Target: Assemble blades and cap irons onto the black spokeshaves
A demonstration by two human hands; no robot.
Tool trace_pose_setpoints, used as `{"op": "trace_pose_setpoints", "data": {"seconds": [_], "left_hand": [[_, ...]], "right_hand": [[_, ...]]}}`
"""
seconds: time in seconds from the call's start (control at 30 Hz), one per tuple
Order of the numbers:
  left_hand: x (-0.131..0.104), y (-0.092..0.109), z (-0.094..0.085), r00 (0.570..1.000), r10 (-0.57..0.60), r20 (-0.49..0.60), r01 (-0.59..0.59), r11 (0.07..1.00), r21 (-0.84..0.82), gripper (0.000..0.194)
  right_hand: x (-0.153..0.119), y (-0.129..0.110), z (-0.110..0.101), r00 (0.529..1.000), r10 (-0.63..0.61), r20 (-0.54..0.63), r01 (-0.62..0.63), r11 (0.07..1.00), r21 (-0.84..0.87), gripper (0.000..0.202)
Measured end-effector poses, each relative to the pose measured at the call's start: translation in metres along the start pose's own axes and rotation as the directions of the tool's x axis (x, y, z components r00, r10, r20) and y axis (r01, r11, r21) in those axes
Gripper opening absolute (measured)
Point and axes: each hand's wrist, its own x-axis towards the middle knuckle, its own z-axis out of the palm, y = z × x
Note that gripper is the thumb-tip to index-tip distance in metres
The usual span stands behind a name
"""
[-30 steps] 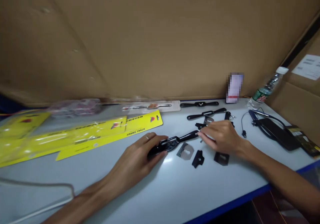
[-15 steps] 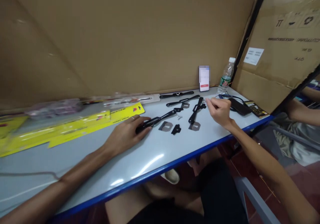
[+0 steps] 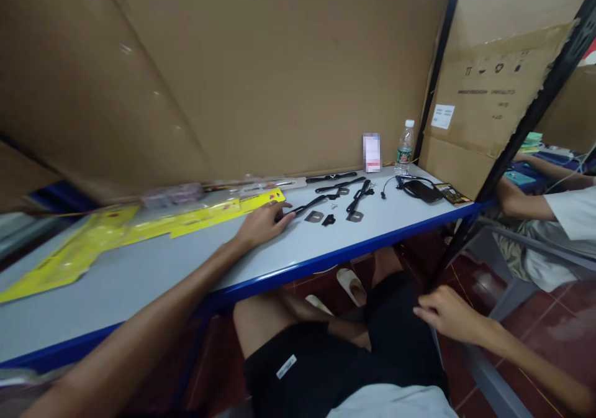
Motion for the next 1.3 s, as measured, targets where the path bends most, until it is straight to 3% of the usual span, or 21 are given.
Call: {"op": "trace_pose_setpoints", "data": {"seconds": [0.13, 0.3, 0.4, 0.5, 0.8, 0.93, 1.07, 1.17, 1.3], "left_hand": [[0.001, 0.003, -0.001, 0.998, -0.058, -0.021, 0.057, 0.998, -0.003, 0.035], [0.003, 0.003, 0.000, 0.993, -0.113, -0.025, 0.113, 0.994, -0.014, 0.036], [0.003, 0.002, 0.000, 0.990, -0.140, -0.026, 0.139, 0.990, -0.013, 0.036], [0.004, 0.003, -0.001, 0.988, -0.149, -0.029, 0.149, 0.989, -0.011, 0.035], [0.004, 0.003, -0.001, 0.991, -0.131, -0.023, 0.130, 0.991, -0.019, 0.033], [0.003, 0.003, -0.001, 0.997, -0.077, -0.002, 0.077, 0.996, -0.035, 0.031], [0.002, 0.001, -0.001, 0.999, -0.033, 0.013, 0.033, 0.998, -0.054, 0.034], [0.001, -0.001, 0.000, 0.999, -0.022, 0.032, 0.024, 0.998, -0.066, 0.034], [-0.001, -0.005, -0.001, 0.998, -0.028, 0.060, 0.033, 0.995, -0.098, 0.033]], "right_hand": [[-0.027, 0.017, 0.039, 0.976, 0.086, 0.200, -0.071, 0.994, -0.080, 0.047], [-0.032, 0.038, 0.061, 0.932, 0.204, 0.299, -0.163, 0.974, -0.158, 0.039], [-0.030, 0.043, 0.065, 0.913, 0.252, 0.319, -0.210, 0.964, -0.161, 0.026], [-0.029, 0.042, 0.067, 0.907, 0.286, 0.311, -0.249, 0.956, -0.153, 0.028], [-0.029, 0.038, 0.066, 0.933, 0.280, 0.227, -0.252, 0.957, -0.143, 0.024], [-0.023, 0.023, 0.060, 0.967, 0.177, 0.182, -0.150, 0.977, -0.154, 0.042], [0.002, -0.007, 0.038, 0.990, 0.002, 0.143, 0.019, 0.989, -0.146, 0.045], [0.039, -0.026, 0.012, 0.984, -0.137, 0.117, 0.152, 0.979, -0.134, 0.045], [0.113, -0.037, -0.024, 0.972, -0.233, 0.039, 0.236, 0.955, -0.177, 0.043]]}}
